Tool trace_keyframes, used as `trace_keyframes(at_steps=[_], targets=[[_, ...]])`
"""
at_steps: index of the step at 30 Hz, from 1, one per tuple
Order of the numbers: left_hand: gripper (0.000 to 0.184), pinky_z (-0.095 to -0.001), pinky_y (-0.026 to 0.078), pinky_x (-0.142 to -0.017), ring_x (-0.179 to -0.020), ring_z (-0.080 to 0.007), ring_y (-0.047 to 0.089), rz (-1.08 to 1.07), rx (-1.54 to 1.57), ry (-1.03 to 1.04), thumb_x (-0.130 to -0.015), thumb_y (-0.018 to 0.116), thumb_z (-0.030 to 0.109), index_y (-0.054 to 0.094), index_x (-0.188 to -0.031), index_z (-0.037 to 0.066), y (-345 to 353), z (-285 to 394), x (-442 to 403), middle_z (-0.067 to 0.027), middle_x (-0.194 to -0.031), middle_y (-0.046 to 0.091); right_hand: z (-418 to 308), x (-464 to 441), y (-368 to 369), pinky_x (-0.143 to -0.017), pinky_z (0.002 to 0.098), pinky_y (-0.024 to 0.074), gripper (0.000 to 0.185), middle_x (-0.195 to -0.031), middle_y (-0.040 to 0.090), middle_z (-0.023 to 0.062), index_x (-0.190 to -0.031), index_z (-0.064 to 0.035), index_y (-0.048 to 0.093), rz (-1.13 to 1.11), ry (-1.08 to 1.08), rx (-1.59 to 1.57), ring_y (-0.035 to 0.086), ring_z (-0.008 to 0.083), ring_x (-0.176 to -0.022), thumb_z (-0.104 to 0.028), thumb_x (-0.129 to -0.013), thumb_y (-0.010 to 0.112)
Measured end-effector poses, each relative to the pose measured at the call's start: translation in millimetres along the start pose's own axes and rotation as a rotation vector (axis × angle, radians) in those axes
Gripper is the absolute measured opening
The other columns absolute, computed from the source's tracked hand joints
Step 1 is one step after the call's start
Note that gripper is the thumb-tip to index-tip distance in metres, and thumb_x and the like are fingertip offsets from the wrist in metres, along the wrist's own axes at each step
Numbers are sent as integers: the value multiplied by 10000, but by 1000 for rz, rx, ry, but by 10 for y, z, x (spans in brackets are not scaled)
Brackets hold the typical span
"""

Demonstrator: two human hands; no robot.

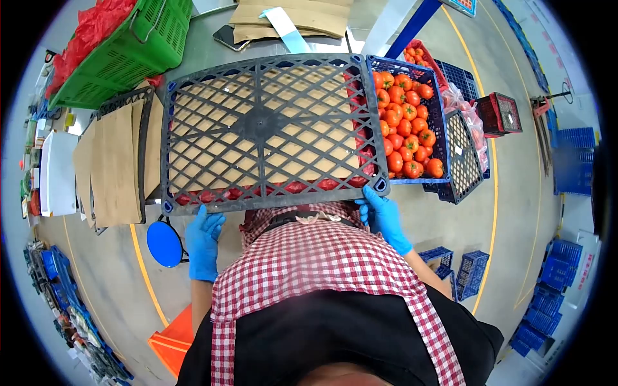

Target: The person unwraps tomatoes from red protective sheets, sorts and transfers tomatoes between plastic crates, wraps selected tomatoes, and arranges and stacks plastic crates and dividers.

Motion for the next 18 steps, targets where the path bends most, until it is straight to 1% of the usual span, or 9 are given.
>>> trace_keyframes(at_steps=[3, 6, 8, 10, 11, 14, 16, 17, 18], targets=[[276, -214, 480, -608, -780, -162, 646, 11, 41, -13, -888, 595, 266, 598, -1030, 29, 2, -20, 35, -88, -863, 665, -42, 116, 11, -458, 232, 409, 378, -585, 581, 48, -787, 19, 643, 69, -15, 9, 520, 127, -476, -354, -849, 641], [240, -216, 487, -623, -769, -151, 643, 4, 103, -32, -891, 593, 251, 615, -1000, 39, 39, 41, 115, -82, -875, 668, -180, 161, 59, -434, 240, 405, 356, -555, 569, 64, -755, 32, 639, 105, -63, -42, 515, 134, -448, -312, -851, 642], [221, -211, 491, -633, -773, -137, 639, -40, 131, -33, -894, 589, 235, 614, -1018, 55, 32, 77, 105, -76, -916, 664, -214, 195, 86, -416, 248, 400, 359, -553, 572, 79, -744, 36, 631, 123, -49, -92, 518, 146, -436, -308, -851, 637], [210, -205, 491, -636, -787, -131, 636, -25, 160, -42, -894, 589, 229, 615, -1017, 61, 52, 85, 177, -74, -940, 659, -454, 303, 91, -407, 256, 403, 384, -555, 579, 95, -747, 42, 622, 48, -213, -21, 526, 156, -425, -325, -859, 620], [205, -192, 499, -636, -811, -129, 631, -42, 164, -61, -891, 593, 234, 614, -1000, 62, 53, 80, 182, -73, -941, 649, -578, 328, 83, -404, 254, 408, 422, -550, 579, 98, -748, 34, 619, 24, -221, 71, 532, 153, -420, -368, -872, 594], [215, -176, 511, -635, -816, -128, 626, -22, 256, -138, -886, 601, 240, 606, -999, 57, -7, -10, 81, -69, -924, 637, -871, 106, -349, -403, 241, 406, 430, -583, 586, 72, -796, -8, 628, 146, -275, 556, 533, 121, -445, -420, -890, 557], [222, -160, 520, -633, -792, -122, 620, -57, 344, -223, -885, 604, 241, 592, -1001, 53, 52, 17, 168, -65, -916, 626, -1131, -133, -482, -457, 224, 423, 417, -651, 596, 31, -866, -18, 637, 127, -394, 466, 545, 98, -517, -425, -891, 554], [226, -157, 519, -632, -788, -118, 618, -96, 376, -255, -886, 602, 242, 588, -1005, 50, 78, 57, 233, -66, -919, 624, -1183, -229, -393, -536, 211, 435, 387, -705, 585, -12, -888, -39, 644, 36, -332, 493, 555, 82, -611, -415, -893, 552], [231, -154, 519, -631, -785, -114, 616, -140, 415, -278, -888, 600, 243, 585, -1008, 47, 99, 81, 260, -66, -922, 622, -1203, -336, -354, -548, 211, 431, 370, -713, 582, -18, -892, -44, 642, 50, -325, 373, 551, 80, -625, -404, -893, 556]])
Point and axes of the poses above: each hand's wrist, its own x-axis away from the middle knuckle, its own y-axis out of the palm, z = x × y, the point moved 5 cm from there along -x, towards the middle knuckle
